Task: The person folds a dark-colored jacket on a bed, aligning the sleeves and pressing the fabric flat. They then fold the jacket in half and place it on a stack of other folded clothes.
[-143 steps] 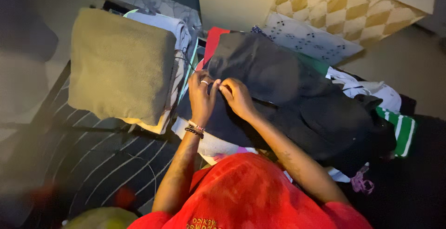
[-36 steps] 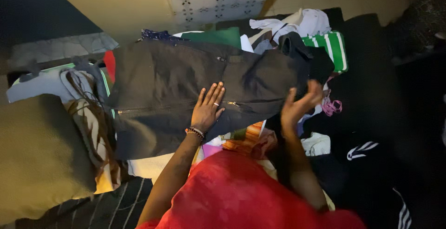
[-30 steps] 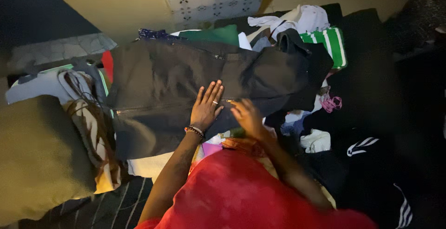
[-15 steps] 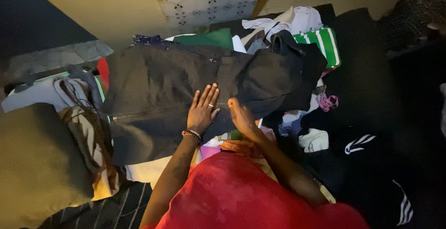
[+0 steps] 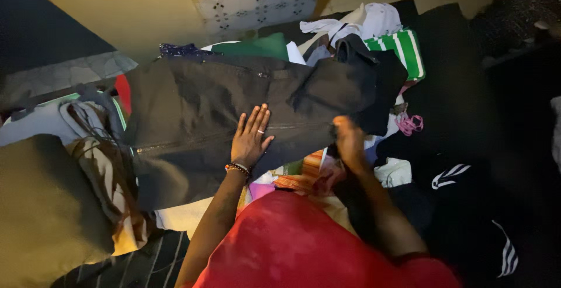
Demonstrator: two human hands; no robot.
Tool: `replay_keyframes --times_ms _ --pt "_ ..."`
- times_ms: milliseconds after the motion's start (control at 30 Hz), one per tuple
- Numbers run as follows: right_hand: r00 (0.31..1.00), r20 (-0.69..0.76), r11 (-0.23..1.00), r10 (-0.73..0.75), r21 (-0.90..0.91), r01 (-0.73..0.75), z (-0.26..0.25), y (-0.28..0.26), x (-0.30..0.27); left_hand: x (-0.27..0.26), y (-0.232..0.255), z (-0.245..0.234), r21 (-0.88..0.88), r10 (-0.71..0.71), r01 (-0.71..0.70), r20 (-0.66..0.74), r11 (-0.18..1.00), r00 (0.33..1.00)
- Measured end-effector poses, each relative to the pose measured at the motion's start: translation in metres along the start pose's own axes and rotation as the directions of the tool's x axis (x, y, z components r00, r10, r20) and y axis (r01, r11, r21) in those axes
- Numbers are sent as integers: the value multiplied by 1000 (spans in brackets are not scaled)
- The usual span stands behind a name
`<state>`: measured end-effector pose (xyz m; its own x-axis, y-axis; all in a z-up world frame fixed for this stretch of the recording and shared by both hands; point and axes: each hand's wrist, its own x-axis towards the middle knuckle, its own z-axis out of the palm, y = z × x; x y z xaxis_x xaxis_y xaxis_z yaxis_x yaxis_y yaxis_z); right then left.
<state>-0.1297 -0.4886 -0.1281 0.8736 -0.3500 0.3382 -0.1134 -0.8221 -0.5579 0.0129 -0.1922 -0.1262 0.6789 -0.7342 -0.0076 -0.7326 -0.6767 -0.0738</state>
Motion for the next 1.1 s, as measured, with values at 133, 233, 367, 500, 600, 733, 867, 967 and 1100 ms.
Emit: replay_keyframes --times_ms 133,233,367,500,600,733,867,967,1100 --pt "960 -82 963 266 -23 -269 -58 45 7 2 3 -1 -35 -3 2 -5 999 1000" --pt "917 -89 920 390 3 -391 -62 42 16 1 2 -3 -52 0 -1 -35 999 999" --pt "949 -293 984 116 -94 -149 -57 8 21 0 4 -18 -19 -1 0 -45 1000 999" --pt "962 -267 995 59 -67 -79 -57 -33 13 9 24 -42 -241 -1 -2 -9 971 1000" --pt "974 -187 980 -127 -177 93 -43 -62 18 18 47 -65 -478 55 -150 -206 866 977" --pt "987 -50 985 -152 -89 147 -9 -95 20 41 62 -82 -772 -11 -79 -110 630 994" --pt "984 -53 981 -172 87 176 2 -104 25 53 46 -86 -827 -20 135 148 545 989" --pt "979 -73 981 -190 16 192 -10 -95 32 46 43 -80 -807 -36 51 37 588 999" --pt "993 -76 995 93 54 -89 -52 -62 61 44 38 -73 -748 -34 -128 -198 651 980"
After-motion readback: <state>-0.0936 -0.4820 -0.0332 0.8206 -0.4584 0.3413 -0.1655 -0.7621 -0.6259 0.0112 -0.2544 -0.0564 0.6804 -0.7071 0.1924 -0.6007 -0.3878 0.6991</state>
